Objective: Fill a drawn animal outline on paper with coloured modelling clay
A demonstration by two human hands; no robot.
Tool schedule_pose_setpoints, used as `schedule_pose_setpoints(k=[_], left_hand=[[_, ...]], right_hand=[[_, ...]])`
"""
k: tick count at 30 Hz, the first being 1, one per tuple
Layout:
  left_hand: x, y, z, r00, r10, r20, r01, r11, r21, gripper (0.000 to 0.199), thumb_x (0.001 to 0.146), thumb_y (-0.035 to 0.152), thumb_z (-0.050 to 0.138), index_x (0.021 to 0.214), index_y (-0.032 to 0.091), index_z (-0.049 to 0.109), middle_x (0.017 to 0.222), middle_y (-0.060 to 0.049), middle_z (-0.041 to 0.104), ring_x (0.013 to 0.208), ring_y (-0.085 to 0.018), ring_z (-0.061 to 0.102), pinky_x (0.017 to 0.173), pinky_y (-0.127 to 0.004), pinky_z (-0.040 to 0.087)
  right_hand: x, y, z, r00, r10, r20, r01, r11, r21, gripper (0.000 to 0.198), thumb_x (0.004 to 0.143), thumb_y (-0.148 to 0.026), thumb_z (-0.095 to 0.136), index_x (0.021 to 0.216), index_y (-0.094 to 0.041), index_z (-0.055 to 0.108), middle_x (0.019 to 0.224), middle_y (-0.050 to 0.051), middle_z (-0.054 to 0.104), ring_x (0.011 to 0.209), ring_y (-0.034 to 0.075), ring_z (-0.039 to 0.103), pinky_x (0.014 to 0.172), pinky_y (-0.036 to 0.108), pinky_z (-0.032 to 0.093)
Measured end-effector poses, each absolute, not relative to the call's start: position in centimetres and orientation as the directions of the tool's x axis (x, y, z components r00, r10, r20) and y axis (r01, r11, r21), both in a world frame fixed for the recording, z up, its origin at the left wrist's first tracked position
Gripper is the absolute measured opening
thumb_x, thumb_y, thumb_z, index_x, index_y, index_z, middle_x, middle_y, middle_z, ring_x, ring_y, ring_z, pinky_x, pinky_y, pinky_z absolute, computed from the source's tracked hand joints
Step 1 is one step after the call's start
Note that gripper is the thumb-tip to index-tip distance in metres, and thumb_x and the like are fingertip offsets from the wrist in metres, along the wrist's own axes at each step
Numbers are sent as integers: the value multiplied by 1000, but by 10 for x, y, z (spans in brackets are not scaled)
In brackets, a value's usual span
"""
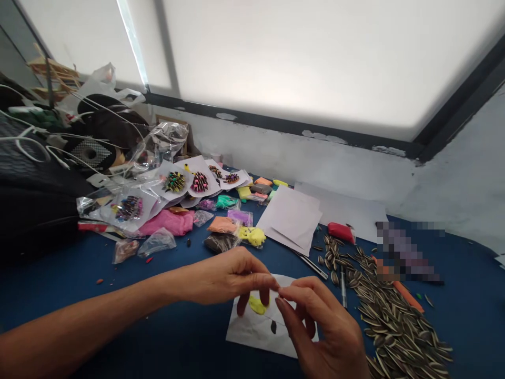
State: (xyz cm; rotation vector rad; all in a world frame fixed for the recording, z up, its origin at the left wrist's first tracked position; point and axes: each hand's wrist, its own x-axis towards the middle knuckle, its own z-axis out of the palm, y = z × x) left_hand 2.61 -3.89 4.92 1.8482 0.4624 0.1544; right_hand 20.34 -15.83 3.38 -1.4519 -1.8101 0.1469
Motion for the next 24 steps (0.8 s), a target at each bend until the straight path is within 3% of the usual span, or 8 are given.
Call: schedule_pose_setpoints(k=[2, 4, 7, 11, 19, 24], left_hand=[[22, -30, 47, 861, 507, -43, 364, -554, 749, 28, 93, 32, 51, 106, 15, 69, 93, -6, 72, 73, -14, 64, 66, -24, 45], [19, -22, 43, 846, 532, -26, 425, -644, 637, 28, 84, 21, 61, 110, 14, 67, 101, -8, 70, 89, -20, 63, 76, -29, 44], [14, -16, 36, 865, 498, -50, 436, -700, 566, 29, 78, 14, 63, 106, 15, 67, 105, -10, 66, 93, -22, 60, 79, -32, 43], [13, -15, 28, 880, 473, -46, 425, -740, 521, 21, 81, 16, 58, 100, 18, 66, 103, -7, 63, 91, -20, 59, 75, -29, 43], [12, -16, 26, 888, 459, -23, 406, -760, 507, 18, 85, 18, 55, 99, 19, 66, 101, -6, 62, 87, -18, 59, 71, -27, 43], [12, -15, 25, 891, 453, -12, 398, -769, 501, 18, 85, 19, 54, 99, 20, 66, 99, -6, 62, 87, -19, 60, 72, -28, 44]], right_hand=[[205, -158, 33, 10, 874, 485, 782, 296, -549, 11, 87, -31, 64, 95, -26, 70, 87, 3, 71, 65, 14, 67, 52, 20, 53], [205, -157, 32, 46, 894, 446, 777, 249, -578, 12, 86, -35, 65, 91, -26, 71, 84, 2, 73, 62, 13, 68, 51, 19, 53], [202, -156, 30, 74, 924, 374, 745, 198, -637, 14, 83, -40, 67, 81, -26, 70, 71, -1, 71, 51, 12, 63, 46, 18, 52], [199, -154, 28, 39, 941, 337, 745, 197, -637, 14, 84, -39, 65, 79, -26, 68, 62, -4, 64, 46, 10, 58, 41, 17, 48], [200, -143, 22, -188, 917, 352, 768, 360, -529, 9, 89, -29, 61, 89, -26, 69, 83, 1, 68, 60, 11, 63, 55, 19, 51], [194, -134, 19, -250, 890, 380, 855, 388, -346, 14, 91, -31, 57, 87, -27, 70, 76, 1, 60, 60, 11, 60, 53, 21, 48]])
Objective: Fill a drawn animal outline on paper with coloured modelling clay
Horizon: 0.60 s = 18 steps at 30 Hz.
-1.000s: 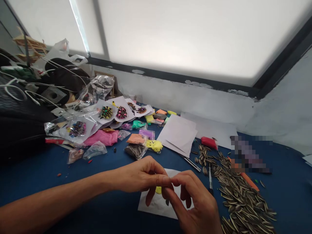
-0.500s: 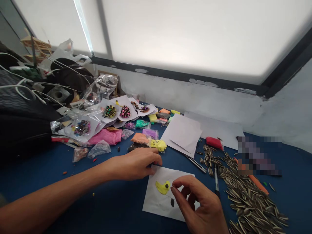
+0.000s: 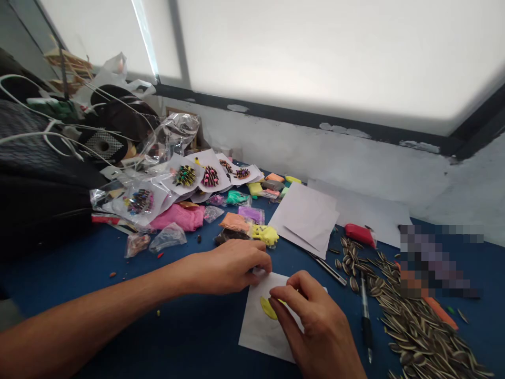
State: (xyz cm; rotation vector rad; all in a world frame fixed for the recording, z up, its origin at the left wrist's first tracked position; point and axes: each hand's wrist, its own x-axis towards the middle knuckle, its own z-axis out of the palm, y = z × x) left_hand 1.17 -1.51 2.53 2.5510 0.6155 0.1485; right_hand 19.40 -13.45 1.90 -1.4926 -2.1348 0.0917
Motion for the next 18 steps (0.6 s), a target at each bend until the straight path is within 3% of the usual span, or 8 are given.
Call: schedule_pose_setpoints(k=[10, 18], left_hand=[[11, -15, 24, 892, 453, -1, 399, -785, 474, 18, 85, 19, 52, 96, 19, 66, 97, -6, 61, 82, -19, 59, 66, -29, 41], [12, -17, 25, 893, 451, -4, 405, -797, 448, 18, 86, 18, 50, 96, 18, 65, 95, -7, 59, 82, -20, 59, 63, -29, 39]], right_hand=[[186, -130, 4, -360, 782, 508, 891, 450, -61, 18, 93, -27, 55, 86, -21, 69, 78, 4, 58, 67, 14, 55, 59, 27, 45], [179, -128, 1, -389, 765, 513, 892, 452, 2, 18, 93, -19, 55, 85, -18, 70, 77, 5, 59, 67, 15, 50, 63, 28, 38]])
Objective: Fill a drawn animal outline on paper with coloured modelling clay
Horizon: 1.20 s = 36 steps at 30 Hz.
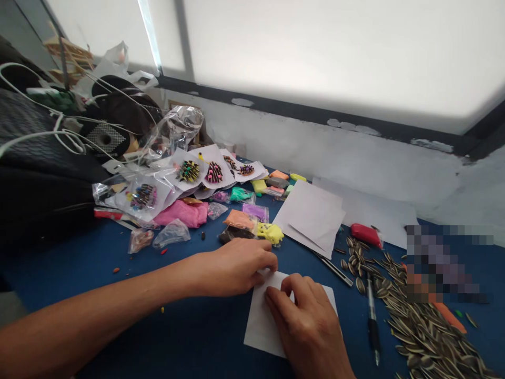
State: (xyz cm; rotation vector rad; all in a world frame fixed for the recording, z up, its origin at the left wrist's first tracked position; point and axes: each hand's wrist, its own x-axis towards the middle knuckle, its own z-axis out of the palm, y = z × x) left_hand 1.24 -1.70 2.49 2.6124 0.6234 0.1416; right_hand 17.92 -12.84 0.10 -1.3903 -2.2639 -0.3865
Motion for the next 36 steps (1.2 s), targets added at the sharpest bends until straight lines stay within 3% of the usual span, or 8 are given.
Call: schedule_pose_setpoints(k=[9, 16, 31, 36], left_hand=[[12, -18, 25, 894, 448, -16, 412, -808, 420, 17, 87, 19, 49, 97, 20, 64, 96, -5, 60, 80, -19, 59, 61, -29, 39], [13, -18, 27, 894, 448, -30, 420, -812, 406, 16, 88, 19, 49, 96, 20, 63, 97, -5, 60, 83, -19, 60, 61, -29, 39], [13, -20, 31, 889, 452, -72, 440, -802, 404, 18, 89, 19, 50, 101, 20, 62, 102, -5, 60, 87, -20, 60, 66, -29, 42], [14, -21, 36, 884, 457, -97, 455, -797, 398, 17, 90, 20, 48, 99, 19, 62, 100, -5, 59, 87, -20, 60, 67, -30, 43]], right_hand=[[178, -130, 4, -502, 700, 507, 839, 536, 91, 27, 95, -11, 43, 93, -16, 70, 77, 6, 60, 69, 16, 51, 65, 29, 40], [190, -141, 4, -508, 753, 417, 847, 524, 86, 33, 90, -12, 49, 120, -10, 62, 93, 11, 60, 78, 19, 56, 68, 30, 48], [191, -144, 1, -540, 750, 381, 827, 558, 72, 38, 86, -4, 44, 115, -18, 64, 89, 9, 59, 72, 17, 57, 63, 29, 48], [197, -147, 7, -477, 774, 417, 866, 494, 76, 44, 87, -7, 45, 128, -17, 57, 97, 11, 60, 78, 18, 59, 67, 30, 51]])
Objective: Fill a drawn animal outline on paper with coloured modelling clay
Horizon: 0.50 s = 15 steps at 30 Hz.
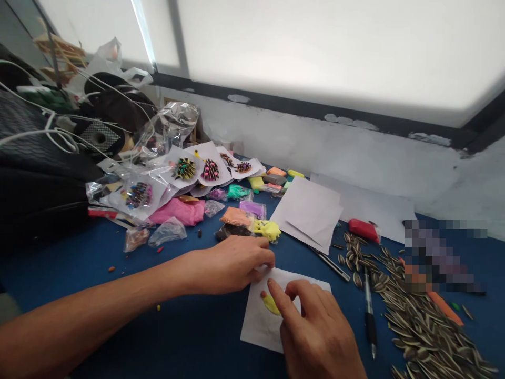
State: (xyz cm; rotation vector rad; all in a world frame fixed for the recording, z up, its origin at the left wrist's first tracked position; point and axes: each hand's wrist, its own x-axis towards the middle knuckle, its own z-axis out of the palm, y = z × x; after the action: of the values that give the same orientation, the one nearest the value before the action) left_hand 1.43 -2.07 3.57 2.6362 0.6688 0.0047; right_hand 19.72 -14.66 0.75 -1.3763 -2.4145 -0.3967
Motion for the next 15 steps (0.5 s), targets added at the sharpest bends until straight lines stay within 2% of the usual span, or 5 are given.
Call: schedule_pose_setpoints(k=[10, 15], left_hand=[[15, -21, 36, 877, 464, -124, 471, -784, 405, 16, 89, 20, 52, 102, 21, 62, 106, -4, 59, 92, -20, 60, 73, -30, 44], [15, -21, 37, 879, 461, -123, 469, -785, 404, 16, 90, 20, 53, 102, 20, 63, 105, -4, 59, 91, -20, 60, 75, -30, 45]], right_hand=[[187, -143, 7, -502, 738, 452, 840, 540, 51, 38, 84, -3, 41, 104, -19, 69, 86, 10, 62, 70, 18, 59, 59, 30, 51], [192, -141, 7, -480, 750, 456, 857, 511, 62, 48, 79, 2, 42, 116, -19, 65, 93, 11, 60, 76, 18, 60, 63, 31, 52]])
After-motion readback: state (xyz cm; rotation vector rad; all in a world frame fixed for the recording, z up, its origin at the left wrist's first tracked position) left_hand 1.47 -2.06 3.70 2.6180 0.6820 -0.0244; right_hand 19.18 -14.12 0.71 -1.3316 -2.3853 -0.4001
